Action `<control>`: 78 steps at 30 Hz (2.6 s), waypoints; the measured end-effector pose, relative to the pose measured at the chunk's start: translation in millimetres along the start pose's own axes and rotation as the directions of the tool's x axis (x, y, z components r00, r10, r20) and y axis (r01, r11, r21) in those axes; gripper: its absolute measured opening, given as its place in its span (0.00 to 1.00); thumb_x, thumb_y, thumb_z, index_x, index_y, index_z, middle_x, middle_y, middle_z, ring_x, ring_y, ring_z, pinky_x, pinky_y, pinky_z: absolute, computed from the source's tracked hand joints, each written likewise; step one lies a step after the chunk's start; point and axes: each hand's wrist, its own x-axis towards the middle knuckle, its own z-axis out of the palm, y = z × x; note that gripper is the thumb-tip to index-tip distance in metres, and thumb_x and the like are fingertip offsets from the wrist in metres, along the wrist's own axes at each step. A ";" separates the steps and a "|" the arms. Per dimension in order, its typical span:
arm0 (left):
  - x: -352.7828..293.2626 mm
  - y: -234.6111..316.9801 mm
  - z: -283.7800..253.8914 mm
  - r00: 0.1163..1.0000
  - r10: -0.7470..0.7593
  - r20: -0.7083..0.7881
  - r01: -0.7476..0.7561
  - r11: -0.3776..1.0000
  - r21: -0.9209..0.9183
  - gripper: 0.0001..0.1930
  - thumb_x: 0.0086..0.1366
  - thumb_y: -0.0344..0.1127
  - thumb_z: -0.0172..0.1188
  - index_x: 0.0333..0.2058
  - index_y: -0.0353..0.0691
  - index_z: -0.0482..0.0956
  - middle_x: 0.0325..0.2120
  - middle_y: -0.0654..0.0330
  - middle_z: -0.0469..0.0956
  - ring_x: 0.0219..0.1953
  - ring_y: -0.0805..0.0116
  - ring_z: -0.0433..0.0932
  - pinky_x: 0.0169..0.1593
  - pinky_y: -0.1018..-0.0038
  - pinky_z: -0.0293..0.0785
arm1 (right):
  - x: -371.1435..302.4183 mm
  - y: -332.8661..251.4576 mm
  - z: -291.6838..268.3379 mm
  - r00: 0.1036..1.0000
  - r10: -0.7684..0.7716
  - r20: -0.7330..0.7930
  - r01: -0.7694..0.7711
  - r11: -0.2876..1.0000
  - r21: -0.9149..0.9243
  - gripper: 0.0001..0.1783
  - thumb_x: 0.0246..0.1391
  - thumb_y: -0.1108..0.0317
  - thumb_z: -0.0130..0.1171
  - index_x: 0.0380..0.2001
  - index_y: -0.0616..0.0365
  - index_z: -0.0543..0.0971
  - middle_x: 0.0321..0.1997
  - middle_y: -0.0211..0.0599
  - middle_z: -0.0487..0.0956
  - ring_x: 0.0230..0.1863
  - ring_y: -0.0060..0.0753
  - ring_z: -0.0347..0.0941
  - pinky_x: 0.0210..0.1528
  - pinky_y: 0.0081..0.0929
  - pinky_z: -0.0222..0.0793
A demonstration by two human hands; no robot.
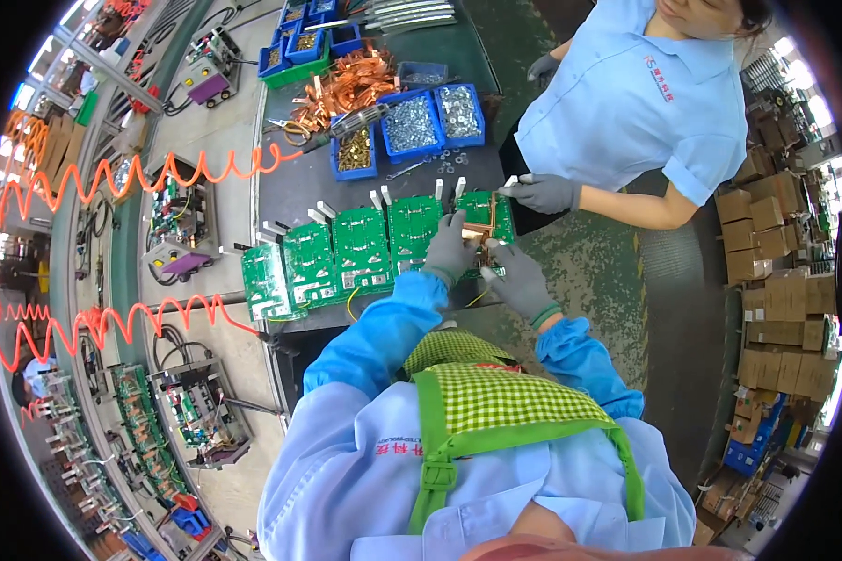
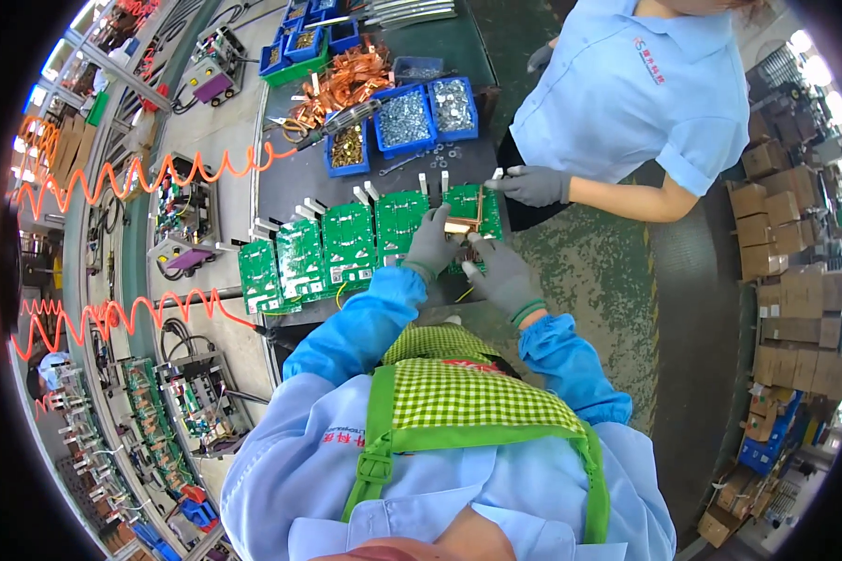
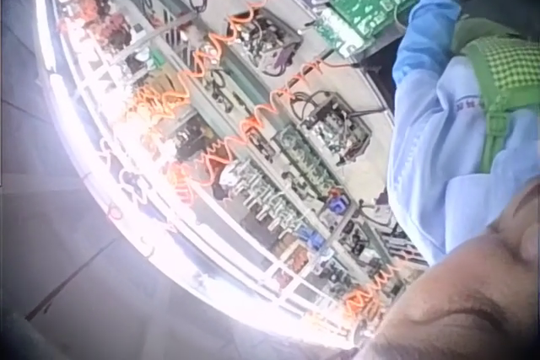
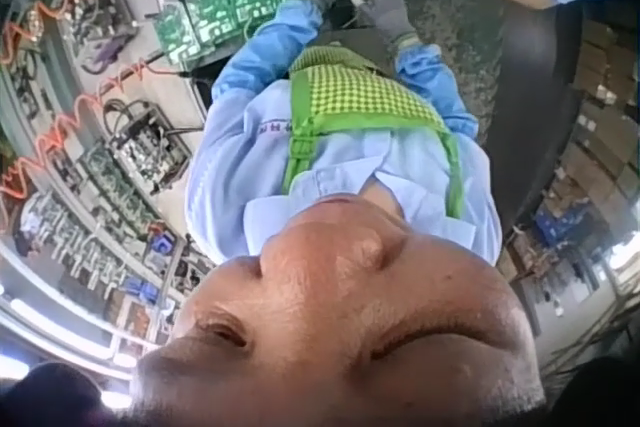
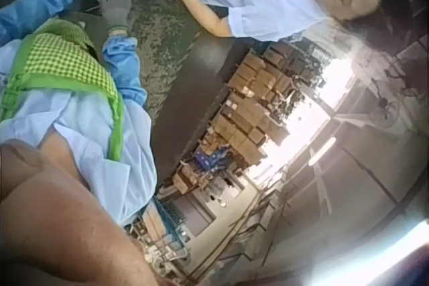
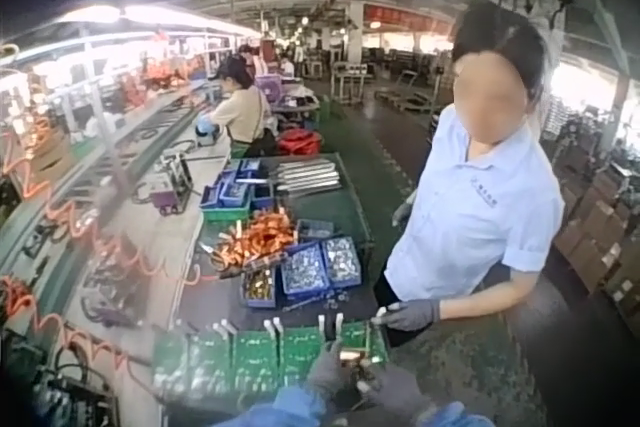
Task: Assembling electronic components and securing copper strips onto circuit boards in a factory workshop.
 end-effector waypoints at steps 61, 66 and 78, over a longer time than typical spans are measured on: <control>279.9 -179.7 -158.0 0.921 -0.014 0.389 -0.153 0.905 0.396 0.49 0.43 0.41 0.65 0.59 0.35 0.46 0.59 0.37 0.44 0.49 0.41 0.67 0.51 0.61 0.69 | -41.2 -61.1 8.5 0.664 0.703 0.256 -0.748 0.617 0.244 0.34 0.51 0.50 0.53 0.60 0.45 0.57 0.48 0.43 0.72 0.43 0.42 0.74 0.44 0.34 0.69; 288.0 -165.9 -160.9 0.904 -0.149 0.401 -0.095 0.843 0.529 0.54 0.37 0.43 0.70 0.60 0.42 0.45 0.59 0.35 0.43 0.53 0.42 0.65 0.54 0.64 0.67 | -33.4 -49.4 17.1 0.663 0.669 0.335 -0.735 0.667 0.122 0.35 0.52 0.46 0.50 0.61 0.41 0.54 0.47 0.44 0.71 0.45 0.46 0.71 0.46 0.38 0.66; 256.7 -163.8 -161.7 0.930 -0.153 0.333 -0.077 0.807 0.586 0.40 0.45 0.42 0.64 0.57 0.43 0.57 0.53 0.36 0.57 0.49 0.45 0.69 0.50 0.63 0.70 | -44.8 -44.7 26.1 0.721 0.643 0.258 -0.689 0.708 0.158 0.35 0.51 0.48 0.51 0.60 0.43 0.56 0.48 0.46 0.70 0.46 0.47 0.70 0.47 0.38 0.66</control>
